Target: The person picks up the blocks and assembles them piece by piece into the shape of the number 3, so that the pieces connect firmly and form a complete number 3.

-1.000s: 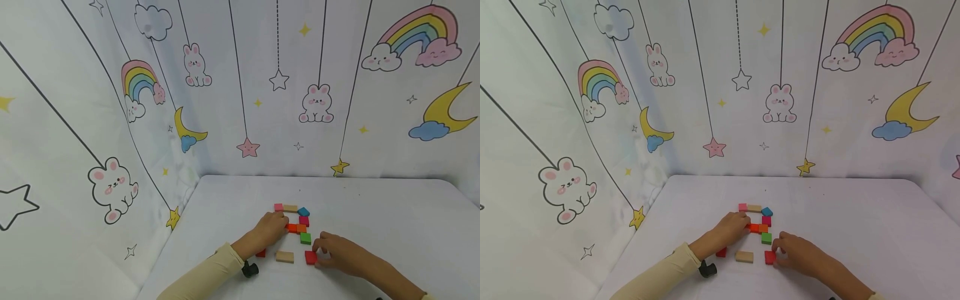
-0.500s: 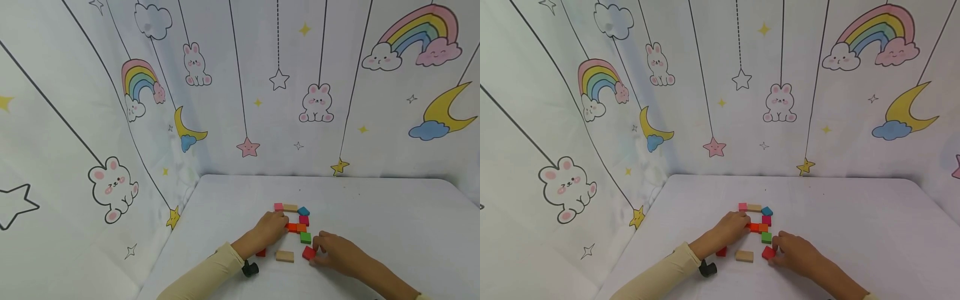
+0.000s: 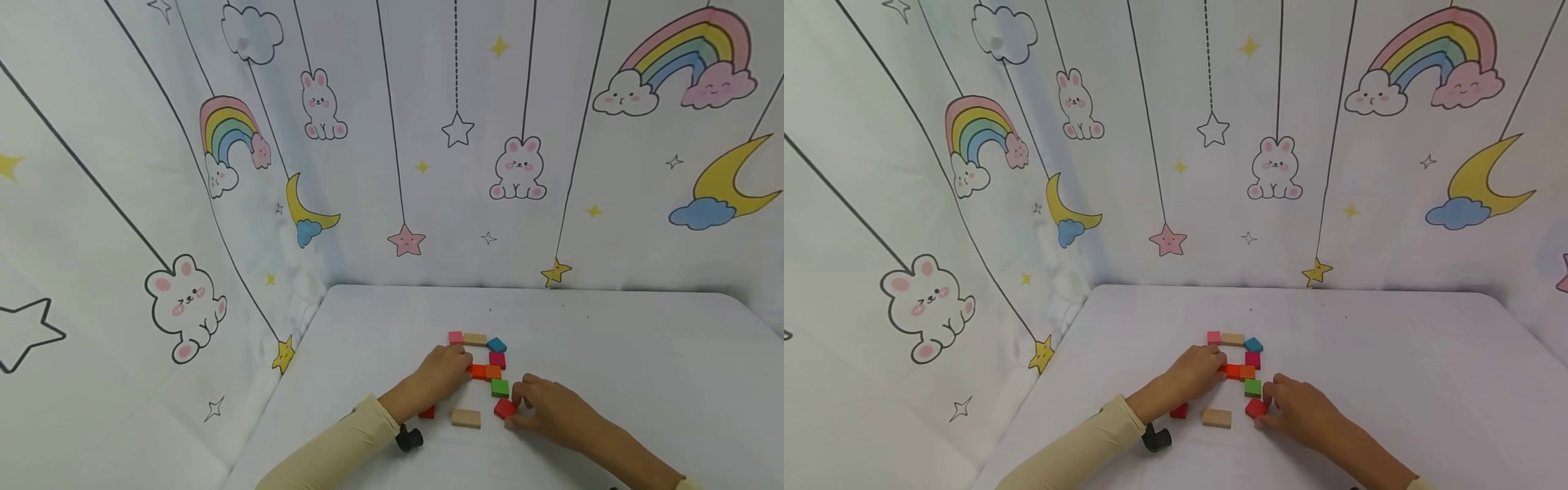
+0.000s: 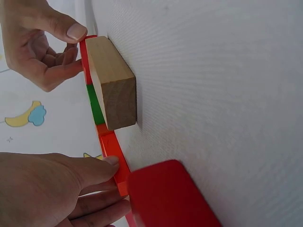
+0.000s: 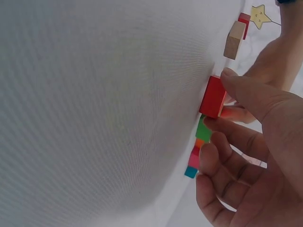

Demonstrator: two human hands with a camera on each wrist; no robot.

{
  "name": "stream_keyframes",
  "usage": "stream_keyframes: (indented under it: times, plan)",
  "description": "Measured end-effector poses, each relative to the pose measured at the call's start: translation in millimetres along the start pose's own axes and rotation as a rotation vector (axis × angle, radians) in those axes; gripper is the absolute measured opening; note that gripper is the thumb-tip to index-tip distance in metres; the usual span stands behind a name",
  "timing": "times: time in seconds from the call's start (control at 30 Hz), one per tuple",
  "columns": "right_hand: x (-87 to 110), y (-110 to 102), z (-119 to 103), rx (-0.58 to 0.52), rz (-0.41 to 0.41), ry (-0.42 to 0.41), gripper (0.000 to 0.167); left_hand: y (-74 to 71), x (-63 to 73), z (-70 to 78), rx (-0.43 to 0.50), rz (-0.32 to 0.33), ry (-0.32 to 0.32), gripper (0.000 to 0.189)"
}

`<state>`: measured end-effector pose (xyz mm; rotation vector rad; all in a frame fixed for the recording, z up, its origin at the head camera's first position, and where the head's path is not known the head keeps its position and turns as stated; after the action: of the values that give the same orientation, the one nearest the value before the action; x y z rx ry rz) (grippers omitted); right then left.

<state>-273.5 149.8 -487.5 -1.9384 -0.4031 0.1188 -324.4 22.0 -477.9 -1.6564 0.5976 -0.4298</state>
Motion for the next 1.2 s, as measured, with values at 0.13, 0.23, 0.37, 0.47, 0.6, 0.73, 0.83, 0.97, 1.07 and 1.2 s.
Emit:
stream_keyframes:
  times: [0.13,0.23,0.37,0.47,0.6,0.73,0.83,0.97,1.07,1.2]
  plan:
    - [0.0,-0.2,-0.2,-0.003,0.001,-0.001,0.037,2.3,-1.1,0.0,-0.002,-0.001,0.002,0.026]
    - [0.1,-0.2,0.9,-0.006,0.004,0.007,0.036,2.8,-1.6,0.1,-0.003,-0.003,0.003,0.026]
    - [0.1,0.1,2.7,-0.005,0.016,0.011,0.036,2.9,-1.9,0.2,-0.004,-0.006,0.006,0.027]
    - [-0.1,-0.1,2.6,-0.005,0.022,0.0,0.037,2.6,-1.6,0.5,-0.005,-0.003,0.007,0.027]
    - [-0.1,-0.3,2.7,-0.011,0.025,-0.004,0.037,1.0,-0.7,0.5,-0.004,0.001,0.005,0.027]
    - [-0.1,0.3,3.3,-0.012,0.02,0.002,0.036,0.3,-0.1,0.5,-0.004,-0.005,0.001,0.027]
    - [-0.4,1.0,4.0,-0.006,0.018,0.007,0.036,0.7,0.0,0.4,-0.003,-0.009,-0.002,0.027]
    - [-0.5,0.0,3.5,0.0,0.03,0.002,0.036,0.7,-0.1,0.2,-0.005,-0.01,-0.006,0.027]
    - [0.0,-1.4,1.8,0.001,0.04,-0.01,0.037,0.6,-0.2,0.2,-0.011,-0.009,-0.004,0.026]
    - [0.5,-2.1,1.4,-0.005,0.041,-0.008,0.037,0.4,-0.2,0.1,-0.018,-0.004,-0.001,0.026]
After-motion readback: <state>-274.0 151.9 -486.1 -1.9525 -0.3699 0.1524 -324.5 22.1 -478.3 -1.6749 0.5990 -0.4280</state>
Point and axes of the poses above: each hand's wrist, its own x-axis away from the middle knuckle, its own y-axis out of the palm, z = x × y, the point moved 10 cm from there along -x, towards the middle knuckle, and after that the axes turned 5 degrees about -x, right-handed, at the moved point
